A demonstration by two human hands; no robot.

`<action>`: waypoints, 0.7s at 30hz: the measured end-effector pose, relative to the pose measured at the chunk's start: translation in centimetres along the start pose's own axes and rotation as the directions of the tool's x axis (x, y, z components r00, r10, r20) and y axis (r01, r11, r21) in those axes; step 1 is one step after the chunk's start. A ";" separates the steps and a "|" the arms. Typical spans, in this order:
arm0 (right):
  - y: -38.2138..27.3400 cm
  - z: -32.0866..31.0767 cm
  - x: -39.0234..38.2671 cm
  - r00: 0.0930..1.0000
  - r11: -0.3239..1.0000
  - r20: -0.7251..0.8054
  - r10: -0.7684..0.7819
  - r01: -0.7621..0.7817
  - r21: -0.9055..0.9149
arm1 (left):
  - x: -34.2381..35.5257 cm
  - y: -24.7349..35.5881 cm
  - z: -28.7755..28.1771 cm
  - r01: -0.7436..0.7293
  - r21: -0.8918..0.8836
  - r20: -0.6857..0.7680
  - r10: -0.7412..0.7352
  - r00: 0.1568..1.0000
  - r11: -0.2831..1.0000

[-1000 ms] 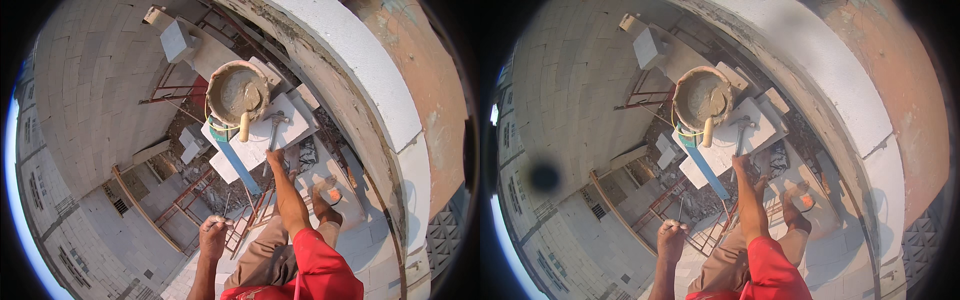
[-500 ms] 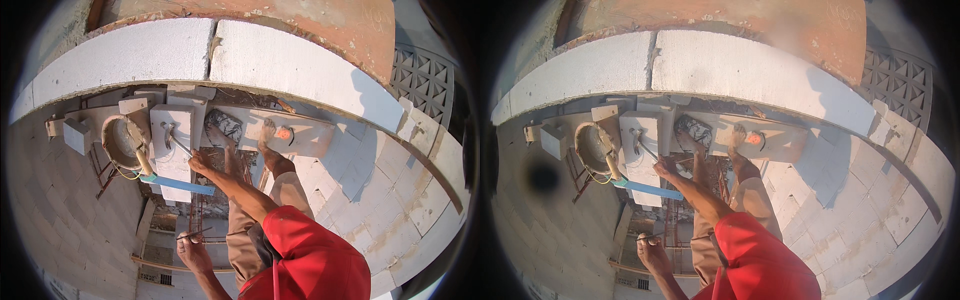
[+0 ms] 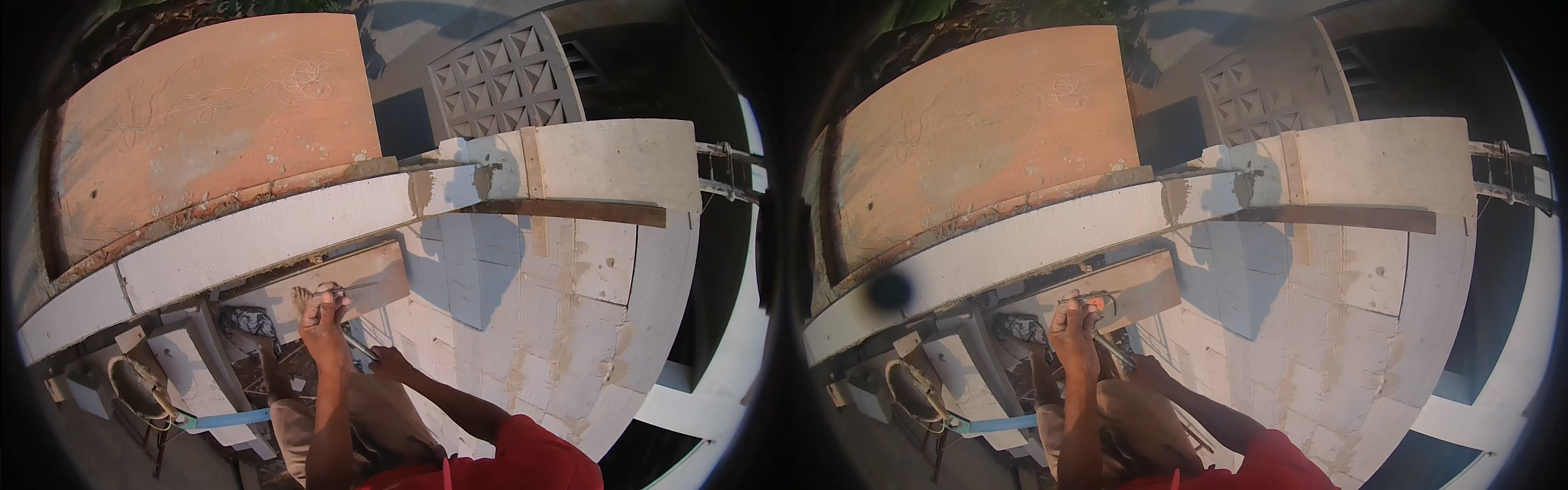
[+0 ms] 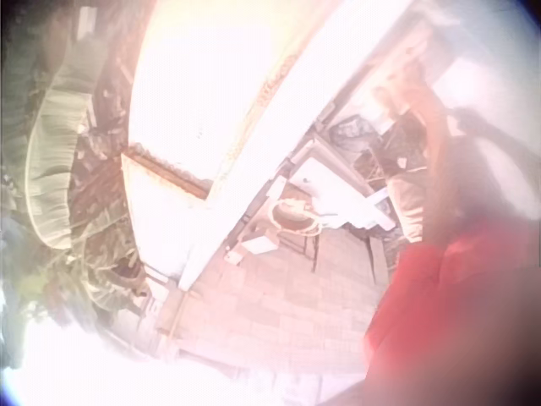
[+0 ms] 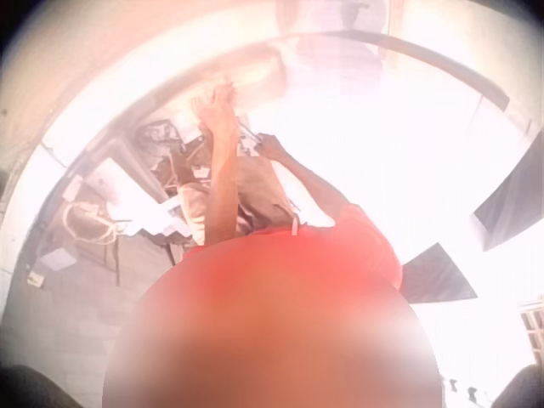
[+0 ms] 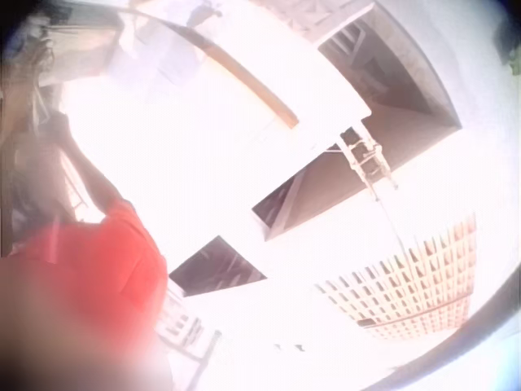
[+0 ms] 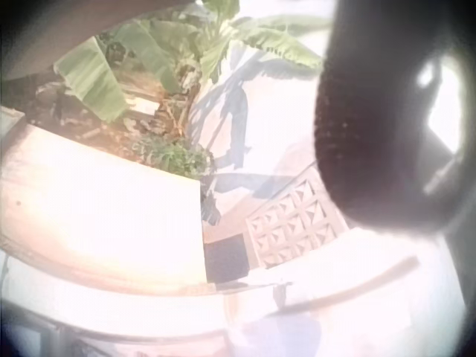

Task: The person applies mortar to a wall using a trowel, places white tiles, and taps them into position with a hammer. They also use a string line to align the tiles and adjust wooden supports.

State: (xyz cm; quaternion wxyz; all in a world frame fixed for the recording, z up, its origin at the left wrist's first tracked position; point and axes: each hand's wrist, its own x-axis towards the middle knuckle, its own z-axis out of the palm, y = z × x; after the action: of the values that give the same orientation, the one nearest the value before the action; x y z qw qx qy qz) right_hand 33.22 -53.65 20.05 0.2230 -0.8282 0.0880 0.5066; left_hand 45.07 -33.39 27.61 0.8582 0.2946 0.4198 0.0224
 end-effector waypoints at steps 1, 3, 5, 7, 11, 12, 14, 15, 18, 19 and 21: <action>1.9 -1.8 -1.8 0.999 0.996 -0.008 0.040 -0.039 0.085 | 1.0 -2.0 3.7 0.051 -0.003 0.024 -0.051 0.998 0.999; 4.7 -4.2 -5.4 0.985 0.997 -0.162 0.059 -0.067 -0.041 | 2.3 -5.9 10.5 0.070 -0.068 0.124 -0.061 0.990 0.995; 6.7 -6.2 -8.9 0.957 0.988 -0.246 0.154 -0.153 0.024 | 3.3 -9.4 15.7 0.094 -0.011 0.143 -0.091 0.986 0.996; 8.0 -7.9 -12.6 0.914 0.940 -0.239 0.327 -0.289 0.181 | 4.0 -12.6 19.9 0.088 -0.026 0.134 -0.083 0.988 0.996; 7.9 -11.2 -18.9 0.777 0.681 -0.109 0.620 -0.464 0.567 | 5.7 -17.6 25.5 0.095 0.010 0.109 -0.096 0.989 0.995; 7.4 -12.1 -20.2 0.751 0.624 -0.103 0.652 -0.454 0.636 | 6.0 -18.6 26.6 0.097 -0.004 0.108 -0.096 0.989 0.995; 6.4 -14.0 -22.4 0.747 0.608 -0.134 0.651 -0.407 0.682 | 6.5 -20.2 28.4 0.131 0.051 0.105 -0.136 0.985 0.990; 5.9 -15.0 -23.3 0.728 0.572 -0.128 0.673 -0.403 0.714 | 6.6 -20.9 29.1 0.098 0.026 0.108 -0.100 0.989 0.995; 4.6 -19.0 -25.5 0.745 0.632 -0.211 0.633 -0.339 0.696 | 7.0 -22.2 30.2 0.111 0.044 0.091 -0.114 0.989 0.993; 4.3 -20.5 -26.0 0.779 0.621 -0.204 0.593 -0.282 0.731 | 7.1 -22.5 30.4 0.116 0.097 0.082 -0.124 0.989 0.988; 3.7 -23.0 -26.3 0.772 0.733 -0.297 0.562 -0.298 0.611 | 7.3 -22.9 30.7 0.111 0.180 0.072 -0.126 0.989 0.977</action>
State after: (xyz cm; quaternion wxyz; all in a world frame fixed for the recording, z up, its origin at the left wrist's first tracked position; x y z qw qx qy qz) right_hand 37.88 -69.56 51.08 0.2874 -0.7834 0.4701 0.2874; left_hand 67.56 -65.11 24.98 0.8453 0.3443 0.4009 -0.0782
